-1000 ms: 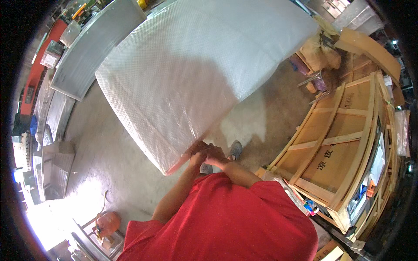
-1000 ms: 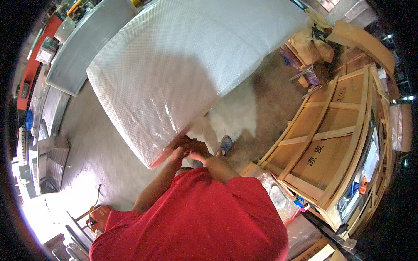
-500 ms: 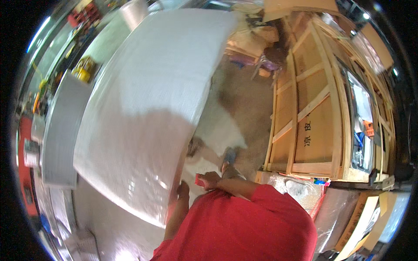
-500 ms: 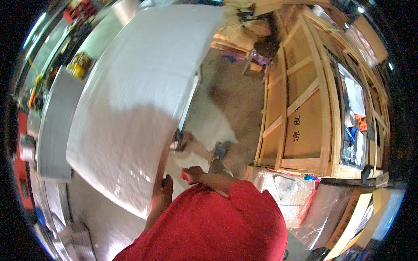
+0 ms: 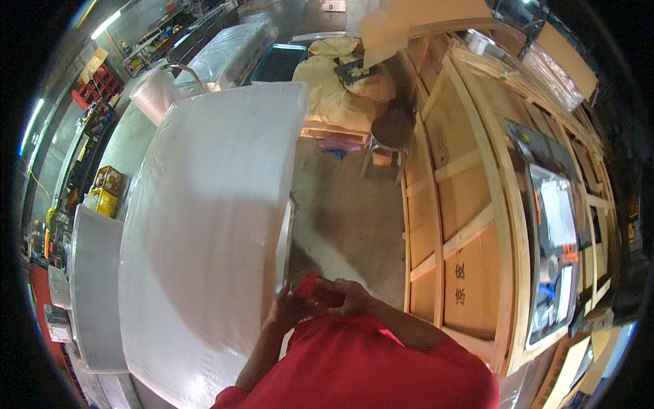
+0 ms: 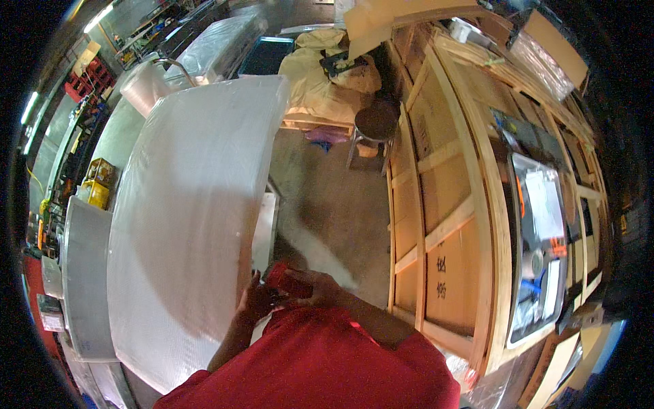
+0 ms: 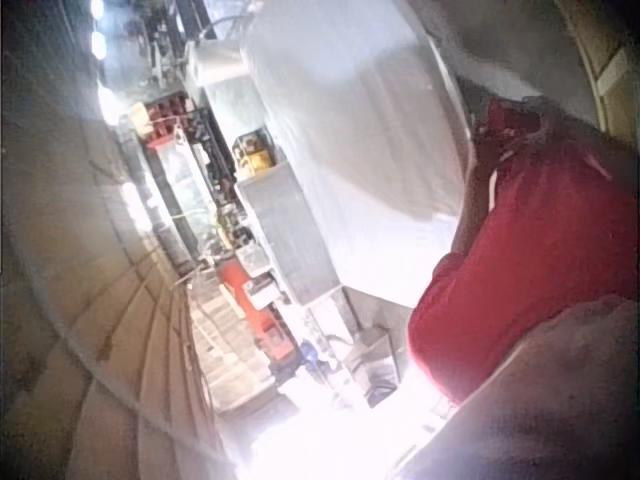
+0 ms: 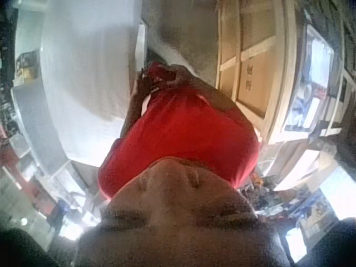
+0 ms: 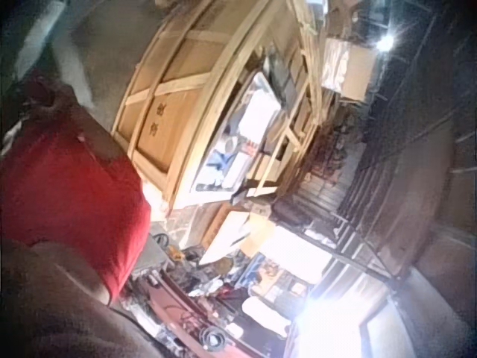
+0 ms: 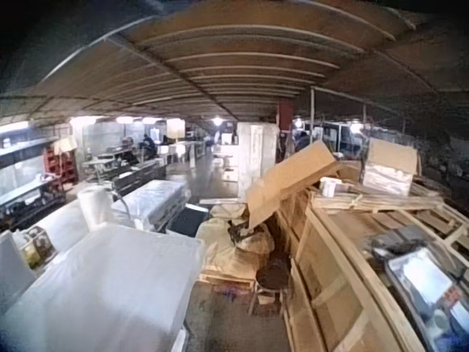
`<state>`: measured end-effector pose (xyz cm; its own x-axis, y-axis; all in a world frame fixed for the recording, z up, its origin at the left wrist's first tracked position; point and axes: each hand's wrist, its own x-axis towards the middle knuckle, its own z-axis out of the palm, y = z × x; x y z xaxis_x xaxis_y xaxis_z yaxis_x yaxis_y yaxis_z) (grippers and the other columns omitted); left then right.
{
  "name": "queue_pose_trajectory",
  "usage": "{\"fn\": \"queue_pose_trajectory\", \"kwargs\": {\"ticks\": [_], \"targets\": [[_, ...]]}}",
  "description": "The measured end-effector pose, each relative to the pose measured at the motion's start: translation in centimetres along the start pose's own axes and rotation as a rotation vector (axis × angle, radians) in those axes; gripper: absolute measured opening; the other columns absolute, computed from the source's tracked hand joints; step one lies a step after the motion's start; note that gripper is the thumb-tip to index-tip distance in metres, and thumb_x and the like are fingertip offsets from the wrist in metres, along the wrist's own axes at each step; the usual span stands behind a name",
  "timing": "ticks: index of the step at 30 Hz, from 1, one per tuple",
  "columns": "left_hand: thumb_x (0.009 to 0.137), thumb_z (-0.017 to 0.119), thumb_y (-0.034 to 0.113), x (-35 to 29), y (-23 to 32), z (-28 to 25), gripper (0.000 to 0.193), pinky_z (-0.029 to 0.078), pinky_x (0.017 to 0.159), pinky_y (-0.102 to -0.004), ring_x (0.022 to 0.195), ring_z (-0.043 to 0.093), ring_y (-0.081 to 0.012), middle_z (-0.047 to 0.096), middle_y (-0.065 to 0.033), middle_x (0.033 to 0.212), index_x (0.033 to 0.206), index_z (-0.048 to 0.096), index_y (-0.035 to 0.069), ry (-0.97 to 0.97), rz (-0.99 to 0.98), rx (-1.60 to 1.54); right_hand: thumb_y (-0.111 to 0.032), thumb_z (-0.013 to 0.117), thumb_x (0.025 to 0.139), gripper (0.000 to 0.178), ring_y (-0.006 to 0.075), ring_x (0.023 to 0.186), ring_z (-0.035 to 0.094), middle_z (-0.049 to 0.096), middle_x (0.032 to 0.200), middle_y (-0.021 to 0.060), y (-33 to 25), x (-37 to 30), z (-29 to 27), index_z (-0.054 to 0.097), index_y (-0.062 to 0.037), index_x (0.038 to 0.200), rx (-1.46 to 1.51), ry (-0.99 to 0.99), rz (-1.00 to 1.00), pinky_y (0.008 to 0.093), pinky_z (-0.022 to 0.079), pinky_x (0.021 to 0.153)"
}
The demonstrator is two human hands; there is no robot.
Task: The person wraps a large rectangular item with bubble wrap, securing it with packing tape using a handheld dispenser. They then write a date and the word 'carpenter' on the wrapped package with a blue marker.
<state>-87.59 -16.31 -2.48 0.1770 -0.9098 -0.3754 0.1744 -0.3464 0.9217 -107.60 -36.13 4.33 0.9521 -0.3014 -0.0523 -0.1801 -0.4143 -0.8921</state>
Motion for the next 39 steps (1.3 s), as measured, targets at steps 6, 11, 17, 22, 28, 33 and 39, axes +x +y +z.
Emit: {"fn": "queue_pose_trajectory", "kwargs": {"ticks": [6, 11, 17, 22, 28, 33, 39], "targets": [[0.102, 0.047, 0.054, 13.0, 8.1, -5.7, 0.055, 0.056, 0.083, -0.0447, 0.101, 0.068, -0.0281, 0.069, -0.0127, 0.119, 0.129, 0.060, 0.008, -0.043, -0.274, -0.406, -0.047, 0.077, 0.075, 0.093, 0.0401, 0.091, 0.066, 0.062, 0.115, 0.0208, 4.2, 11.0, -8.9, 0.035, -0.0307, 0.156, -0.155, -0.006, -0.193, 0.0478, 0.054, 0.082], [0.103, 0.050, 0.044, 25.3, 11.3, -10.0, 0.048, 0.057, 0.088, -0.0388, 0.103, 0.067, -0.0259, 0.069, -0.0131, 0.121, 0.129, 0.060, 0.005, -0.060, -0.445, -0.927, -0.047, 0.077, 0.075, 0.092, 0.0400, 0.087, 0.065, 0.060, 0.106, 0.0202, 5.9, 19.6, -17.7, 0.034, -0.0366, 0.156, -0.290, -0.189, 0.046, 0.0504, 0.055, 0.077], [0.104, 0.056, 0.035, 39.0, 19.8, -13.8, 0.036, 0.059, 0.060, -0.0301, 0.072, 0.069, -0.0181, 0.071, -0.0091, 0.092, 0.116, 0.066, 0.003, 0.118, -0.404, -0.235, -0.054, 0.073, 0.077, 0.089, 0.0430, 0.092, 0.065, 0.062, 0.107, 0.0193, 7.9, 27.1, -26.0, 0.034, -0.0399, 0.156, -0.235, -0.100, 0.162, 0.0517, 0.055, 0.080], [0.103, 0.059, 0.032, 53.6, 23.0, -16.3, 0.033, 0.054, 0.062, -0.0336, 0.066, 0.063, -0.0135, 0.066, -0.0034, 0.074, 0.094, 0.072, 0.003, 0.102, -0.220, 0.111, -0.049, 0.075, 0.080, 0.082, 0.0451, 0.104, 0.065, 0.068, 0.118, 0.0169, 11.8, 34.1, -32.5, 0.041, -0.0317, 0.153, -0.386, 0.181, 0.046, 0.0481, 0.055, 0.089], [0.093, 0.067, 0.029, 75.6, 37.7, -26.3, 0.027, 0.049, 0.051, -0.0343, 0.058, 0.062, -0.0178, 0.067, -0.0092, 0.072, 0.086, 0.068, 0.003, 0.216, -0.401, 0.275, -0.021, 0.076, 0.085, 0.071, 0.0125, 0.105, 0.063, 0.067, 0.127, 0.0051, 21.2, 46.0, -41.5, 0.049, -0.0113, 0.149, 0.775, 0.209, 0.355, 0.0314, 0.050, 0.092], [0.086, 0.070, 0.029, 87.2, 42.3, -31.7, 0.026, 0.047, 0.055, -0.0375, 0.065, 0.061, -0.0213, 0.066, -0.0112, 0.078, 0.089, 0.064, 0.004, 0.182, -0.663, 1.144, -0.020, 0.075, 0.084, 0.066, 0.0085, 0.106, 0.058, 0.067, 0.123, 0.0004, 31.2, 56.9, -45.0, 0.054, -0.0071, 0.146, 0.855, 0.061, 0.202, 0.0284, 0.047, 0.094], [0.081, 0.070, 0.022, 80.2, 35.4, -36.4, 0.041, 0.048, 0.085, -0.0407, 0.101, 0.059, -0.0291, 0.062, -0.0164, 0.114, 0.118, 0.061, 0.006, -0.180, -0.977, 1.621, -0.027, 0.071, 0.086, 0.054, 0.0117, 0.098, 0.060, 0.070, 0.111, 0.0014, 33.1, 61.4, -40.8, 0.064, -0.0032, 0.134, 0.928, -0.288, 0.303, 0.0286, 0.048, 0.093]]}}
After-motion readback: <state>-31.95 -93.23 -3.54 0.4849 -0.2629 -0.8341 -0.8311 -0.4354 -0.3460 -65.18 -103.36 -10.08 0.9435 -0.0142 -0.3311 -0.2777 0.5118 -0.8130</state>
